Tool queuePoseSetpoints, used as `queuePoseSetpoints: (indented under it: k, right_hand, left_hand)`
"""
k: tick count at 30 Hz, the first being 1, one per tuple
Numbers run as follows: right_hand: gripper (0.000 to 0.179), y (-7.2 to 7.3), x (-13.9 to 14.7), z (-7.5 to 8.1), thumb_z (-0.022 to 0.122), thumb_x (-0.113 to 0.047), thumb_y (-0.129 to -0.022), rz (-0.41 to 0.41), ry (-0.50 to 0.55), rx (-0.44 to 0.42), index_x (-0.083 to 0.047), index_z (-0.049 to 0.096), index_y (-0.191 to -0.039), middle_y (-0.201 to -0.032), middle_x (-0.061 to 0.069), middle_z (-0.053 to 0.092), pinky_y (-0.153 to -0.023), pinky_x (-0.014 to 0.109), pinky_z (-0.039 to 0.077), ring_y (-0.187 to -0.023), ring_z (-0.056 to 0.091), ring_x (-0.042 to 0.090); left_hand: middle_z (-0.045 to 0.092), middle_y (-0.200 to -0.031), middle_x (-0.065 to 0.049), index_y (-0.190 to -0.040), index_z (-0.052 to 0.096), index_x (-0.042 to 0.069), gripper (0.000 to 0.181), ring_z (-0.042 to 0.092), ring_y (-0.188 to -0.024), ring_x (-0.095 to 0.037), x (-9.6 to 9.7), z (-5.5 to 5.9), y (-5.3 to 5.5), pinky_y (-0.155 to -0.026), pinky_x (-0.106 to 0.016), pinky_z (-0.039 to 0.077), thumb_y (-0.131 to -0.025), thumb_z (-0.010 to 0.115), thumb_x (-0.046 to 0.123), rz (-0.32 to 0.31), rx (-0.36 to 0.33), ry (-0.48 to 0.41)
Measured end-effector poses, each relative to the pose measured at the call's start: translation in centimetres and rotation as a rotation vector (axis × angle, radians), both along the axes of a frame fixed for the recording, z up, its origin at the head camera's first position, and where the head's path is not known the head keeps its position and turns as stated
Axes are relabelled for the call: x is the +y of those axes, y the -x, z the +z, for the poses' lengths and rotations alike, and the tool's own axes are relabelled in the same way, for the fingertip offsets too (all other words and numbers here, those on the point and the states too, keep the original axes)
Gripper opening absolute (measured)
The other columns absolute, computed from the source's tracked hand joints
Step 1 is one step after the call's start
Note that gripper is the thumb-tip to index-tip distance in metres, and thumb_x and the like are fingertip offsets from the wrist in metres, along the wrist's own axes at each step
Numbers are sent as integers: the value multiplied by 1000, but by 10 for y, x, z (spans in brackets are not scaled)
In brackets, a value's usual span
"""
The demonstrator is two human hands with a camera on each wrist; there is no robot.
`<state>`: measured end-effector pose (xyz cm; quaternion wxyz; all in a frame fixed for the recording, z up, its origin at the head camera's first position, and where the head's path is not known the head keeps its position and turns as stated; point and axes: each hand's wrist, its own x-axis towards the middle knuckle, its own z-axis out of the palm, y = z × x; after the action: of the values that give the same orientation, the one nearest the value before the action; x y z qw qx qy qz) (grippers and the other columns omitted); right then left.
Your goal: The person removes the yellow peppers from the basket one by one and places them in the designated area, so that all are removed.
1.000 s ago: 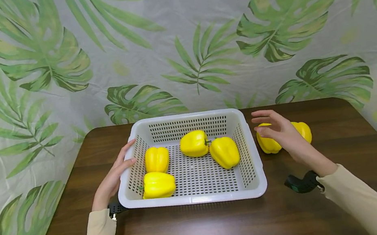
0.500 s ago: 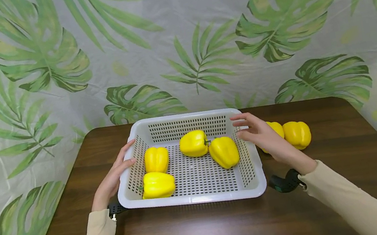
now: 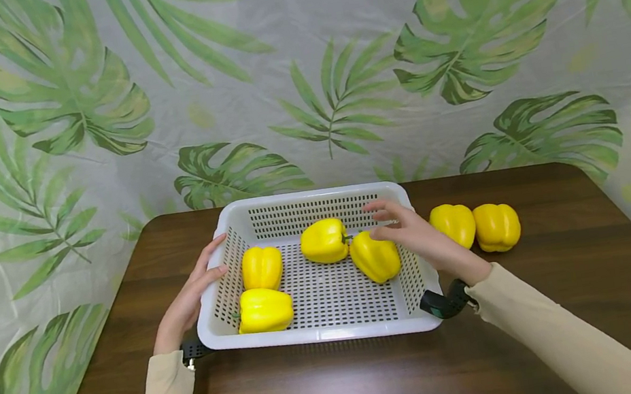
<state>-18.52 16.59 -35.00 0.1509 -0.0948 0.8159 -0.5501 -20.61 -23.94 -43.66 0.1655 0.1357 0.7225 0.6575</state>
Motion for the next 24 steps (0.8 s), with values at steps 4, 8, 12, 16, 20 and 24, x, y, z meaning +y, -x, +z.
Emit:
queuePoseSetpoints:
  k: [4, 8, 12, 16, 20, 24]
  right_hand:
    - [51, 4, -5, -5, 53, -12, -96, 10, -36, -36, -5, 35, -143, -147, 27, 25, -103, 59, 25, -132, 26, 46]
    - [50, 7, -9, -12, 52, -11, -96, 32, -73, -46, -3, 36, -143, -150, 23, 23, -105, 61, 18, -136, 17, 45]
    - [49, 9, -12, -17, 53, -11, -95, 49, -118, -58, -3, 39, -141, -152, 20, 23, -104, 62, 19, -136, 20, 42]
    - [49, 11, -14, -20, 55, -9, -93, 62, -165, -48, -2, 42, -140, -151, 20, 26, -104, 60, 22, -135, 24, 40]
    - [50, 12, -17, -20, 57, -7, -90, 91, -232, -7, 0, 45, -138, -147, 22, 33, -104, 58, 25, -134, 28, 40]
    - [50, 14, -21, -21, 60, -6, -87, 125, -323, 41, 1, 49, -135, -144, 25, 35, -103, 57, 27, -132, 30, 41]
  left_hand:
    - [5, -156, -14, -152, 12, 31, 60, 27, -128, -51, 0, -1, 0, -81, -59, 44, -100, 41, 22, -2, -4, -10]
    - [5, -156, -14, -152, 12, 31, 60, 27, -129, -50, -1, -1, 0, -82, -59, 44, -100, 41, 21, -8, -8, -23]
    - [5, -156, -13, -152, 11, 31, 61, 26, -130, -49, 0, -1, 0, -83, -59, 43, -101, 41, 20, -14, -10, -26]
    - [5, -156, -13, -152, 11, 31, 61, 26, -130, -49, 0, 0, 1, -83, -60, 43, -100, 41, 20, -15, -11, -26]
    - [5, -156, -13, -152, 12, 31, 61, 26, -129, -49, 0, 0, 2, -83, -60, 43, -100, 41, 20, -12, -10, -26]
    - [5, -156, -13, -152, 12, 31, 61, 26, -129, -49, -1, 0, 2, -83, -60, 43, -100, 41, 21, -11, -6, -28]
